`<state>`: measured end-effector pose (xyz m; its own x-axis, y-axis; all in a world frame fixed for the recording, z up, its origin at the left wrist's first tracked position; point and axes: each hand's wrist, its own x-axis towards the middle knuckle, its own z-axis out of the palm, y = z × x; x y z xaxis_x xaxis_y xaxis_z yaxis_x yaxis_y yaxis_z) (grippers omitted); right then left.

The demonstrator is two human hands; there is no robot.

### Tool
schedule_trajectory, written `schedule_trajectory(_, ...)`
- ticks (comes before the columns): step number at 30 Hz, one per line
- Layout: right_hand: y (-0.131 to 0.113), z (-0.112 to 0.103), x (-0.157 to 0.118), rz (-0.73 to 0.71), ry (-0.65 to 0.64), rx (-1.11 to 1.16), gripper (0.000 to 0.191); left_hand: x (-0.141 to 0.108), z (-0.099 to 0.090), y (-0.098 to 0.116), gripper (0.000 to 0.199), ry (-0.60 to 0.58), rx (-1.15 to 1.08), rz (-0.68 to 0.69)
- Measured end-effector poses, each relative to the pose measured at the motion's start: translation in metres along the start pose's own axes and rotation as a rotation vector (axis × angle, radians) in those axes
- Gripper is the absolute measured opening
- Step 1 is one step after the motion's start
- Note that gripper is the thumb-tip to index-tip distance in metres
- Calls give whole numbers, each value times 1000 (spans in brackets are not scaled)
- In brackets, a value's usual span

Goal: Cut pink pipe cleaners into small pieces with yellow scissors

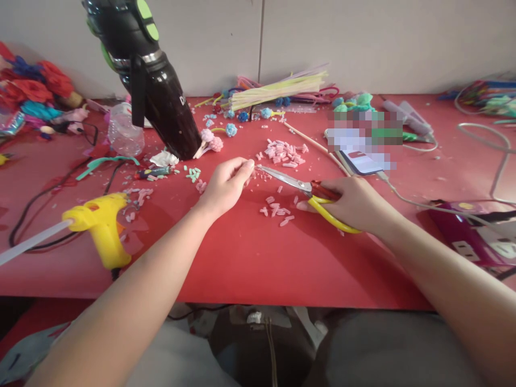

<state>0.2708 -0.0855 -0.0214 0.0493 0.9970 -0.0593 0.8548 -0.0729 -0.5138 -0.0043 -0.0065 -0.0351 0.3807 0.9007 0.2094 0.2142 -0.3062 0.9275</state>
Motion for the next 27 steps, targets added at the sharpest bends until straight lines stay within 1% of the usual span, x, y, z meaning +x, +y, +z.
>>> schedule_trajectory(5, 0, 0, 1, 35, 5, -6, 82, 0, 0, 3, 36, 10, 8, -11)
schedule_trajectory(9, 3, 2, 1, 31, 23, 51, 83, -3, 1, 11, 35, 22, 50, 11)
schedule_trajectory(11, 5, 2, 1, 32, 28, 84, 84, -8, 2, 16, 30, -1, 96, 75)
schedule_trajectory(14, 6, 1, 1, 27, 51, 153, 83, -14, 5, 23, 24, -97, 182, 218)
schedule_trajectory(16, 7, 0, 1, 17, 95, 228, 82, -17, 6, 25, 28, -174, 215, 288)
schedule_trajectory(18, 7, -1, 1, 27, 138, 313, 83, -15, 5, 27, 35, -189, 250, 310)
schedule_trajectory(20, 7, -2, 1, 52, 167, 377, 82, -8, 4, 27, 36, -119, 338, 291)
schedule_trajectory(21, 6, -2, 1, 61, 171, 392, 82, -2, 3, 27, 34, -64, 414, 273)
schedule_trajectory(22, 5, -2, 1, 64, 170, 392, 82, 4, 3, 27, 27, -20, 491, 232)
schedule_trajectory(24, 3, -2, 2, 53, 161, 356, 84, 20, 6, 27, 13, 15, 608, 134)
schedule_trajectory(27, -1, -2, 3, 41, 151, 275, 86, 43, 17, 29, 7, -4, 721, -17)
